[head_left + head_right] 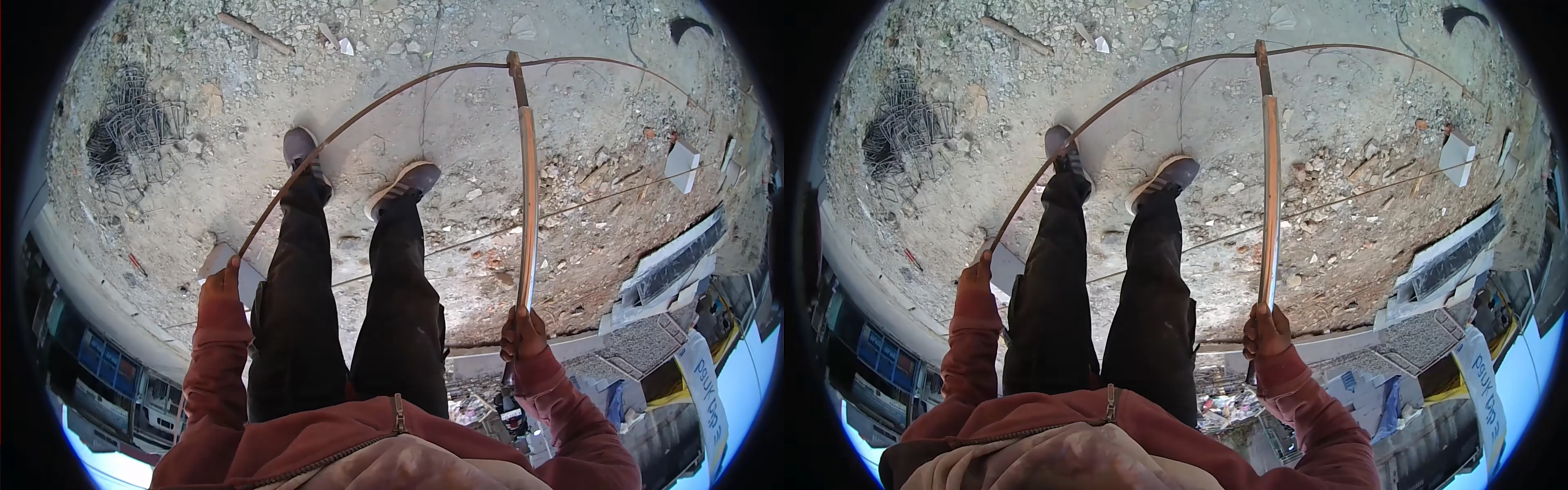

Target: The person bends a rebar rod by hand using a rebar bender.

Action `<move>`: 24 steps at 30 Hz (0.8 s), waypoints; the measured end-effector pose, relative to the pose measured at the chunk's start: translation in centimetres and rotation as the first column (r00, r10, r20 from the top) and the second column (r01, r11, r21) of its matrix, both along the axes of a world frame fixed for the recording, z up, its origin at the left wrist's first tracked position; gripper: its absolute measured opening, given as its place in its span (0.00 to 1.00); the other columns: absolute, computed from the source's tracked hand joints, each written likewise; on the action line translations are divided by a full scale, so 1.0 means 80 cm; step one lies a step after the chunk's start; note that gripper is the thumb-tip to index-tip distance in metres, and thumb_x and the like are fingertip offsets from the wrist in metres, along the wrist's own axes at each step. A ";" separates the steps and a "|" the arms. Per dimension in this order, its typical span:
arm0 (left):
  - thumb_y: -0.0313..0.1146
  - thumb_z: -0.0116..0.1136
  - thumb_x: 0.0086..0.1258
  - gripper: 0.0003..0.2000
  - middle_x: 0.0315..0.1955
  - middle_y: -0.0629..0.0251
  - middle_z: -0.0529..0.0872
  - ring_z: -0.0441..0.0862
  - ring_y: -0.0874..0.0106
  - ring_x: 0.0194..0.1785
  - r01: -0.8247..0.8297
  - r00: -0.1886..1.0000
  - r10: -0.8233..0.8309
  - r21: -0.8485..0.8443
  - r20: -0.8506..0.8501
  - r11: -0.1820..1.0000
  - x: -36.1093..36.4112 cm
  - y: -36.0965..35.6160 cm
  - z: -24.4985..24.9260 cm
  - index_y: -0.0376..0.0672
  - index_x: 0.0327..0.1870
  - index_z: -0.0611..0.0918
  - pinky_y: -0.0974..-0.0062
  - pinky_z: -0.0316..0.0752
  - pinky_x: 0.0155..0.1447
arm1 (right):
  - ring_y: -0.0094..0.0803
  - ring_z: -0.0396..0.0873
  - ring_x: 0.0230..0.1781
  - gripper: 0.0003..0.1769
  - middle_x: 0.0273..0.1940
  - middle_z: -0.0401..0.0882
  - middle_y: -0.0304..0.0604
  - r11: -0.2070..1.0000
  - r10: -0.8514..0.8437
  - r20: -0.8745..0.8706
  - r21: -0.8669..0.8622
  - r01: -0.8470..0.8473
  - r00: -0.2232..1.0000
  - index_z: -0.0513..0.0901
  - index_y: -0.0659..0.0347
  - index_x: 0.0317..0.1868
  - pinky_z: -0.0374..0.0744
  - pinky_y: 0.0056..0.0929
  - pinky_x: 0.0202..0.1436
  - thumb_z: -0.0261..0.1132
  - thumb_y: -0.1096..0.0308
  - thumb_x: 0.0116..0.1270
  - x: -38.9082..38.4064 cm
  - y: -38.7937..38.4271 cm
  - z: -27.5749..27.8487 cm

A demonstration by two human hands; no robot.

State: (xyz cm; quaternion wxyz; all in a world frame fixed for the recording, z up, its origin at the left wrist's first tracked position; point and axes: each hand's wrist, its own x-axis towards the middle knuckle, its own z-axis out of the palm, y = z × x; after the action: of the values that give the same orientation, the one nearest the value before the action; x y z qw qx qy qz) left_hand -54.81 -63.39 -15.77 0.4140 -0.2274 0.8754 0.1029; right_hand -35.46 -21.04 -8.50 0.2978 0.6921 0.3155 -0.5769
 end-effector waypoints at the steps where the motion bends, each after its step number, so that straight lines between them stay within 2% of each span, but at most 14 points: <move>1: 0.59 0.44 0.62 0.31 0.09 0.72 0.58 0.54 0.78 0.18 -0.007 1.000 0.007 -0.005 -0.008 1.000 -0.001 0.000 -0.005 0.40 0.09 0.65 0.71 0.49 0.23 | 0.20 0.59 0.07 0.15 0.14 0.62 0.32 1.000 -0.022 -0.004 0.005 0.022 1.000 0.67 0.50 0.31 0.60 0.22 0.09 0.52 0.48 0.65 -0.003 -0.007 -0.011; 6: 0.60 0.44 0.63 0.31 0.08 0.72 0.59 0.54 0.78 0.17 -0.051 0.998 0.051 0.006 -0.048 0.999 -0.004 0.001 -0.032 0.39 0.10 0.67 0.71 0.50 0.22 | 0.21 0.61 0.08 0.14 0.15 0.64 0.33 0.995 -0.094 -0.076 0.012 0.095 0.993 0.68 0.51 0.33 0.61 0.21 0.09 0.52 0.50 0.65 -0.026 -0.034 -0.054; 9: 0.59 0.43 0.64 0.31 0.08 0.71 0.59 0.56 0.78 0.17 -0.050 0.999 0.050 -0.029 -0.012 0.998 -0.003 0.004 -0.049 0.38 0.11 0.68 0.71 0.51 0.22 | 0.21 0.61 0.08 0.14 0.15 0.64 0.34 0.995 -0.098 -0.071 0.025 0.100 0.993 0.68 0.52 0.33 0.61 0.21 0.09 0.53 0.51 0.65 -0.040 -0.040 -0.071; 12: 0.58 0.42 0.64 0.31 0.09 0.57 0.65 0.60 0.68 0.16 -0.020 0.999 0.022 -0.052 0.025 0.998 0.001 0.005 -0.061 0.33 0.17 0.73 0.66 0.56 0.24 | 0.22 0.61 0.08 0.15 0.15 0.64 0.34 0.994 -0.101 -0.058 0.034 0.103 0.993 0.67 0.52 0.33 0.61 0.22 0.09 0.53 0.50 0.65 -0.049 -0.047 -0.084; 18: 0.57 0.40 0.65 0.30 0.12 0.49 0.70 0.67 0.55 0.19 -0.045 0.995 0.054 -0.111 0.083 0.993 0.012 0.006 -0.076 0.33 0.21 0.76 0.60 0.59 0.27 | 0.22 0.61 0.08 0.14 0.15 0.64 0.33 0.995 -0.095 -0.002 0.015 0.095 0.995 0.68 0.52 0.32 0.61 0.22 0.09 0.54 0.51 0.64 -0.072 -0.067 -0.107; 24: 0.57 0.40 0.65 0.30 0.14 0.47 0.71 0.69 0.53 0.21 -0.077 0.992 0.088 -0.124 0.089 0.989 0.028 -0.008 -0.078 0.33 0.23 0.78 0.59 0.61 0.29 | 0.22 0.62 0.08 0.15 0.15 0.64 0.33 0.994 -0.091 -0.012 -0.070 0.090 0.996 0.68 0.51 0.32 0.61 0.22 0.09 0.54 0.50 0.64 -0.098 -0.097 -0.134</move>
State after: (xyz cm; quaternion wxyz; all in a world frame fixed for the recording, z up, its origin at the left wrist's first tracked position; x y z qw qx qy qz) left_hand -52.59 -64.01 -21.99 0.4359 -0.2925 0.8493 0.0562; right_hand -43.27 -28.84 -19.25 0.2927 0.6905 0.2661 -0.6056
